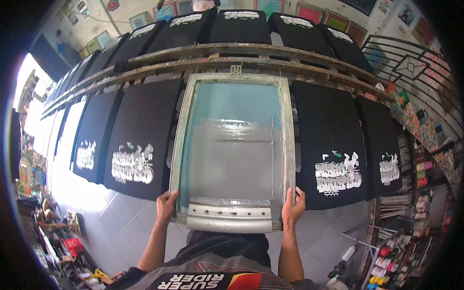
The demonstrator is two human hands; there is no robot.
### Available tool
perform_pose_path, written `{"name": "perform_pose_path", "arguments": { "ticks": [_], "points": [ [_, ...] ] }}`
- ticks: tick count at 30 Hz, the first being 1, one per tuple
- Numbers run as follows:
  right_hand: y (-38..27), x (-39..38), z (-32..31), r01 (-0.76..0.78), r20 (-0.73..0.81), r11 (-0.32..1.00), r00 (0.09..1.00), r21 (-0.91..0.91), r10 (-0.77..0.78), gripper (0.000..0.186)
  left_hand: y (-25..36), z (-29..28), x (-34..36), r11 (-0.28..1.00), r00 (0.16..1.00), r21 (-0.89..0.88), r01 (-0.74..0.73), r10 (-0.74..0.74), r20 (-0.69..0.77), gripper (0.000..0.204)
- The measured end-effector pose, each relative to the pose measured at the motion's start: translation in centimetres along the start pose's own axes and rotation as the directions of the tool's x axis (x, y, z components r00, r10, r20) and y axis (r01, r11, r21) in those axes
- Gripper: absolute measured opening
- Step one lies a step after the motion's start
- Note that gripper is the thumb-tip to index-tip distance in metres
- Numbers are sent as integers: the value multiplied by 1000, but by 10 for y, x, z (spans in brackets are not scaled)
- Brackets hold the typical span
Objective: The person uses a squeegee to pull white ink across a screen printing frame over a black t-shirt, then lifts the screen and places it aside. They retrieve a small block and apply blue ink to a second screen, spreading it evenly with the block over another t-shirt.
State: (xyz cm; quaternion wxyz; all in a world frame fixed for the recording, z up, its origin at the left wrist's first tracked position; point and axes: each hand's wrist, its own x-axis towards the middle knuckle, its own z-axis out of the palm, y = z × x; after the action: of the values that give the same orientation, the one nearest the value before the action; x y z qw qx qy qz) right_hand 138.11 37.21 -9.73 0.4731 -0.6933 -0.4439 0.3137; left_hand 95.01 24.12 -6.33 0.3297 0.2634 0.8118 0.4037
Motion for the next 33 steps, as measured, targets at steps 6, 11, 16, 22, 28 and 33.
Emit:
{"name": "perform_pose_path", "arguments": {
  "ticks": [6, 11, 16, 22, 28, 33],
  "points": [
    [-34, -23, -23, 529, 254, 814, 844, -241, -473, 69, -6, 11, -5, 994, 987, -49, -99, 92, -128, 39],
    [-99, -61, -47, 807, 858, 591, 310, -9, -410, 70, 15, 15, -52, 964, 867, 199, -175, 247, -434, 35],
    [-81, -75, -37, 962, 915, 263, 171, -75, -365, 69, 23, 23, -93, 915, 851, 210, -345, 399, -341, 34],
    [-120, -50, -28, 909, 939, 413, 192, -60, -286, 53, 77, 17, -104, 660, 733, 332, -674, 652, 193, 57],
    [-129, -44, -5, 865, 867, 456, 381, -211, -321, 45, 81, 19, -55, 317, 578, 497, -808, 591, 563, 57],
    [-109, -51, -12, 828, 750, 446, 525, -339, -403, 40, 78, 23, -38, 281, 515, 434, -856, 539, 666, 45]
  ]
}}
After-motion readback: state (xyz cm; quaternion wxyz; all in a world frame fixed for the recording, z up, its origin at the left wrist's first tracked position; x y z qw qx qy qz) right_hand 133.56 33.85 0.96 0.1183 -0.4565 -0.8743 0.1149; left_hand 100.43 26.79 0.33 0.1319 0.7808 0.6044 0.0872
